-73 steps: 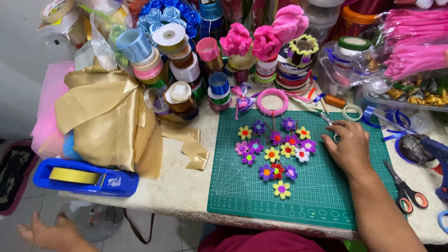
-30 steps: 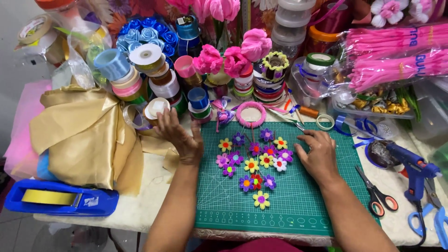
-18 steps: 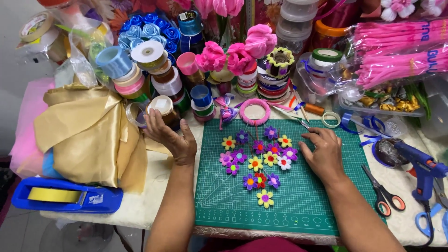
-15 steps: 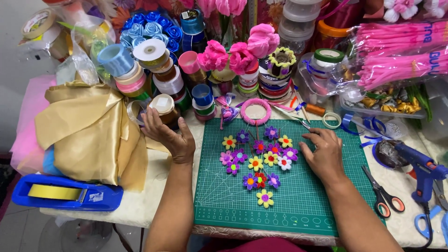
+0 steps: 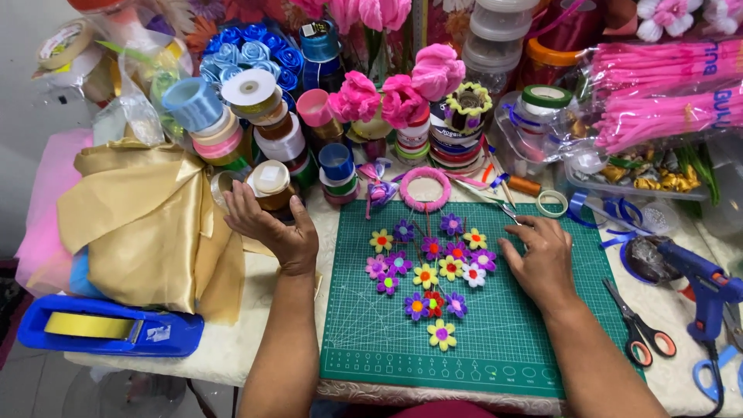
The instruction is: Gluing small foam flowers onto a pink circular base using a hot glue gun.
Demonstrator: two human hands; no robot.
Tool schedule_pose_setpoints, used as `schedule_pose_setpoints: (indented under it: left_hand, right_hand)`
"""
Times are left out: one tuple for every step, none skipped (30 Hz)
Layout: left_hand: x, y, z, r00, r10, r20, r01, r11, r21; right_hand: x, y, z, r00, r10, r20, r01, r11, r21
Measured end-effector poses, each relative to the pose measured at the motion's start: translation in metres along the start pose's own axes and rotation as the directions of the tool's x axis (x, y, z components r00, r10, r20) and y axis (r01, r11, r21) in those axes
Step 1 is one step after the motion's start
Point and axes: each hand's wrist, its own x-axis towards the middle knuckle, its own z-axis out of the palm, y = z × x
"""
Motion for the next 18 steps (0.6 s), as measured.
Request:
schedule_pose_setpoints:
  left_hand:
    - [-0.002, -0.001, 0.0, 1.0, 0.001, 0.005, -0.001, 1.0, -0.002]
    - [-0.001, -0.002, 0.001, 1.0, 0.017, 0.008, -0.017, 1.0, 0.021]
    - [-0.001, -0.003, 0.002, 0.999, 0.033, 0.012, -0.034, 0.998, 0.045]
    - [0.003, -0.001, 0.004, 0.999, 0.036, 0.006, -0.036, 0.999, 0.04]
    - [0.006, 0.0, 0.006, 0.999, 0.04, -0.002, -0.04, 0.999, 0.035]
    - [0.003, 0.001, 0.0, 0.999, 0.036, 0.002, -0.036, 0.999, 0.041]
    - [-0.002, 0.001, -0.004, 0.999, 0.031, 0.006, -0.032, 0.998, 0.047]
    - [-0.001, 0.001, -0.002, 1.0, 0.031, 0.003, -0.031, 0.999, 0.039]
    - [0.001, 0.001, 0.0, 1.0, 0.031, 0.001, -0.031, 0.999, 0.03]
    - [0.003, 0.001, 0.002, 0.999, 0.034, -0.007, -0.034, 0.999, 0.03]
    - [0.005, 0.0, 0.004, 0.999, 0.032, -0.01, -0.031, 0.999, 0.026]
    - [0.001, -0.001, 0.0, 1.0, 0.023, -0.001, -0.023, 0.999, 0.028]
    - [0.0, -0.002, -0.001, 1.0, 0.021, 0.003, -0.021, 0.999, 0.033]
    - [0.0, -0.002, 0.0, 1.0, 0.012, 0.002, -0.012, 1.0, 0.029]
    - [0.0, -0.002, 0.001, 1.0, 0.004, 0.001, -0.004, 1.0, 0.025]
    - [0.0, -0.002, 0.001, 1.0, 0.005, -0.001, -0.005, 1.0, 0.023]
    - [0.001, -0.002, 0.002, 1.0, -0.003, 0.002, 0.003, 1.0, 0.02]
    - [0.0, -0.002, 0.0, 1.0, -0.012, 0.007, 0.012, 1.0, 0.021]
  right_hand:
    - [-0.002, -0.005, -0.004, 1.0, 0.005, 0.001, -0.005, 1.0, -0.001]
    - [0.0, -0.009, -0.008, 1.0, 0.028, 0.011, -0.028, 1.0, 0.002]
    - [0.002, -0.014, -0.012, 0.999, 0.05, 0.021, -0.05, 0.999, 0.004]
    - [0.004, -0.012, -0.012, 0.999, 0.05, 0.012, -0.05, 0.999, 0.002]
    - [0.006, -0.01, -0.01, 0.999, 0.042, 0.011, -0.042, 0.999, -0.008]
    - [0.002, -0.009, -0.009, 0.999, 0.033, 0.026, -0.032, 0.999, -0.016]
    - [-0.004, -0.006, -0.007, 0.999, 0.03, 0.034, -0.029, 0.999, -0.016]
    - [-0.003, -0.003, -0.004, 0.999, 0.007, 0.035, -0.006, 1.0, -0.027]
    - [-0.002, -0.001, -0.003, 0.999, -0.017, 0.035, 0.018, 0.999, -0.037]
    - [0.0, -0.001, -0.003, 0.999, -0.021, 0.027, 0.022, 0.999, -0.036]
    - [0.001, -0.002, -0.002, 1.0, -0.009, 0.02, 0.01, 0.999, -0.04]
    - [-0.003, -0.002, -0.002, 1.0, 0.006, 0.026, -0.005, 0.999, -0.042]
    - [-0.005, -0.001, 0.0, 0.999, 0.005, 0.033, -0.004, 0.999, -0.04]
    - [-0.004, 0.001, 0.002, 1.0, -0.011, 0.017, 0.011, 0.999, -0.041]
    - [-0.004, 0.003, 0.003, 1.0, -0.027, 0.002, 0.027, 0.999, -0.042]
    - [-0.004, 0.005, 0.004, 1.0, -0.026, -0.001, 0.026, 0.999, -0.043]
    - [-0.003, 0.006, 0.005, 1.0, -0.03, -0.005, 0.03, 0.999, -0.044]
    - [-0.004, 0.006, 0.006, 0.999, -0.034, -0.007, 0.034, 0.998, -0.044]
